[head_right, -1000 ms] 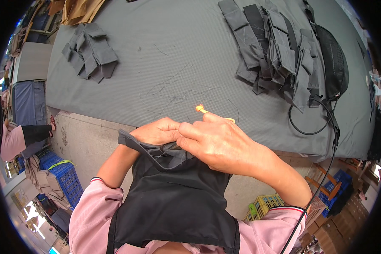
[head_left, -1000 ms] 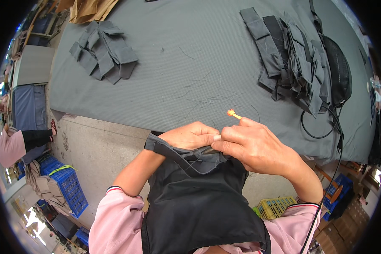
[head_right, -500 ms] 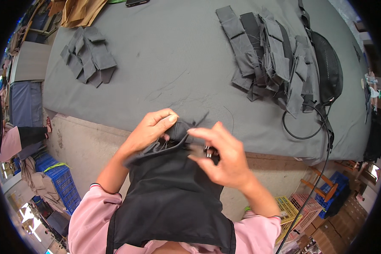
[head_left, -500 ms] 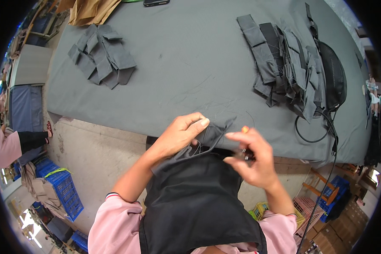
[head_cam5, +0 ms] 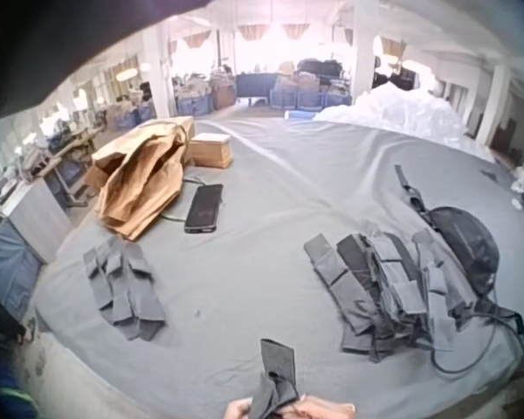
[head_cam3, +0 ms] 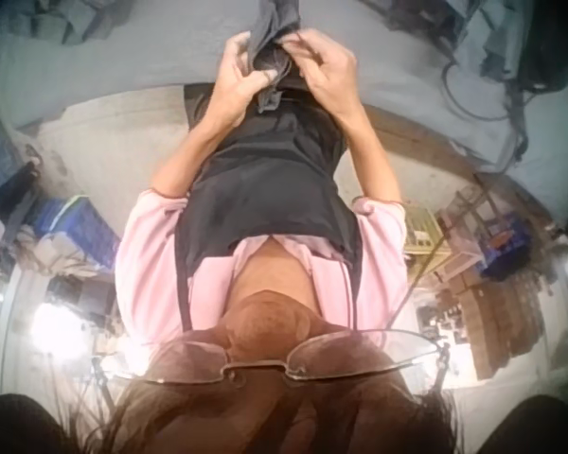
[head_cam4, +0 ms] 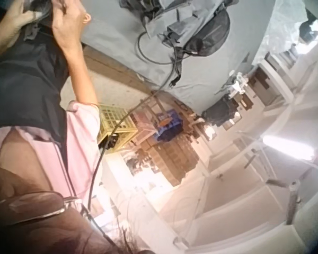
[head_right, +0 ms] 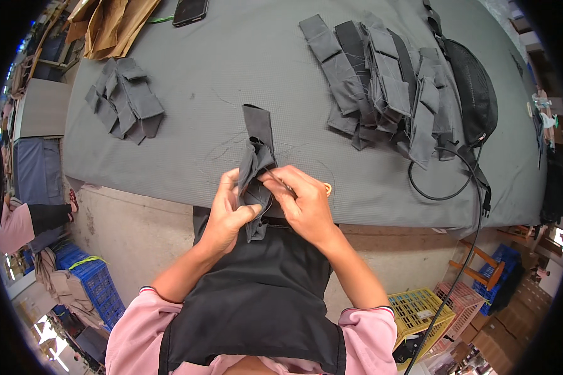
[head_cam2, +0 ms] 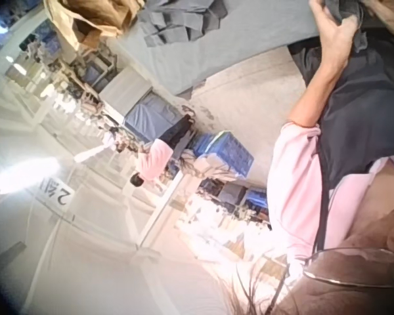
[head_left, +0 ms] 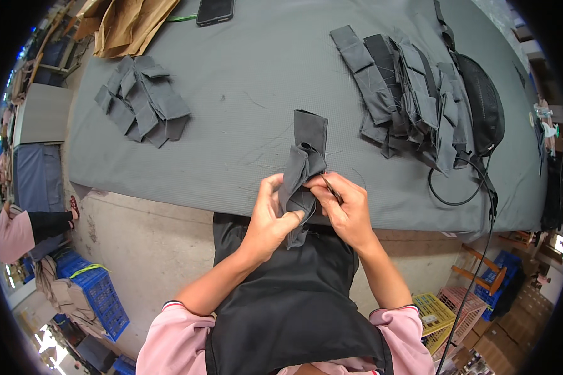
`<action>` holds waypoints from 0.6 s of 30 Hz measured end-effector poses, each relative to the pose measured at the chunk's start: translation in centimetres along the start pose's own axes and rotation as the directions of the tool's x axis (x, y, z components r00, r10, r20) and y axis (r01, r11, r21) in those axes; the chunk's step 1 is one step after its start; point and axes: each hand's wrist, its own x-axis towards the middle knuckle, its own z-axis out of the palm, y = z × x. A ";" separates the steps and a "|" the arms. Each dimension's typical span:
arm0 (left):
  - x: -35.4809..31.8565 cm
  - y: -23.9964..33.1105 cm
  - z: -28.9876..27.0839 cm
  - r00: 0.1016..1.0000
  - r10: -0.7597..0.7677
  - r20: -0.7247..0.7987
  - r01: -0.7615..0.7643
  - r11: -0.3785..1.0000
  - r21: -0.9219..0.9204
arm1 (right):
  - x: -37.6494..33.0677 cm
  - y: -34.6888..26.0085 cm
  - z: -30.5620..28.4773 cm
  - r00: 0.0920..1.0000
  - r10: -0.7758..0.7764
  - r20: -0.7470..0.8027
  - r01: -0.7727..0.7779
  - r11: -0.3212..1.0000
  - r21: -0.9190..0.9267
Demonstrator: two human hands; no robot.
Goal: The person uses a small utility knife to cut and trim dark gray fabric strips on a gray work surface. They repeatedly pick up individual strips, fold them, and slice along the edges to refine the shape, placing the finished pieces into a growing pile on the right.
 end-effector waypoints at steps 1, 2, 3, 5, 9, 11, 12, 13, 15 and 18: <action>-0.1 -0.2 -0.1 0.999 0.022 -0.043 -0.022 1.000 0.006 | -0.3 -0.1 0.2 0.994 -0.084 -0.072 0.080 0.995 -0.061; -0.1 -0.6 -0.2 0.995 0.044 -0.084 -0.043 0.999 0.013 | -0.6 -0.4 0.4 0.975 -0.171 -0.139 0.154 0.980 -0.127; -0.1 -0.9 -0.2 0.989 0.070 -0.128 -0.069 0.997 0.017 | -1.0 -1.0 0.3 0.956 -0.218 -0.194 0.170 0.957 -0.237; 0.4 -1.2 -0.4 0.977 0.129 -0.172 -0.122 0.991 0.047 | -2.1 -2.3 -0.1 0.964 -0.202 -0.172 0.131 0.926 -0.354; 0.8 -1.3 -0.2 0.959 0.232 -0.163 -0.202 0.962 0.182 | -2.6 -2.7 -0.6 0.964 -0.264 -0.044 0.196 0.807 -0.557; 0.8 -1.0 0.1 0.959 0.243 -0.143 -0.210 0.954 0.216 | -2.5 -3.1 -1.0 0.970 -0.240 0.029 0.205 0.755 -0.622; 0.8 -0.7 0.3 0.963 0.234 -0.135 -0.203 0.956 0.210 | -2.2 -3.3 -1.3 0.971 -0.227 0.069 0.218 0.738 -0.639; 0.8 -0.6 0.4 0.966 0.225 -0.126 -0.196 0.959 0.204 | -1.8 -3.4 -1.6 0.971 -0.213 0.110 0.232 0.720 -0.654; 0.7 -0.6 0.3 0.965 0.233 -0.118 -0.193 0.941 0.278 | -1.1 -4.0 -2.2 0.961 -0.179 0.212 0.276 0.698 -0.661; 0.6 -0.7 0.1 0.972 0.208 -0.111 -0.168 0.942 0.292 | -0.2 -3.9 -2.9 0.929 -0.155 0.335 0.347 0.678 -0.648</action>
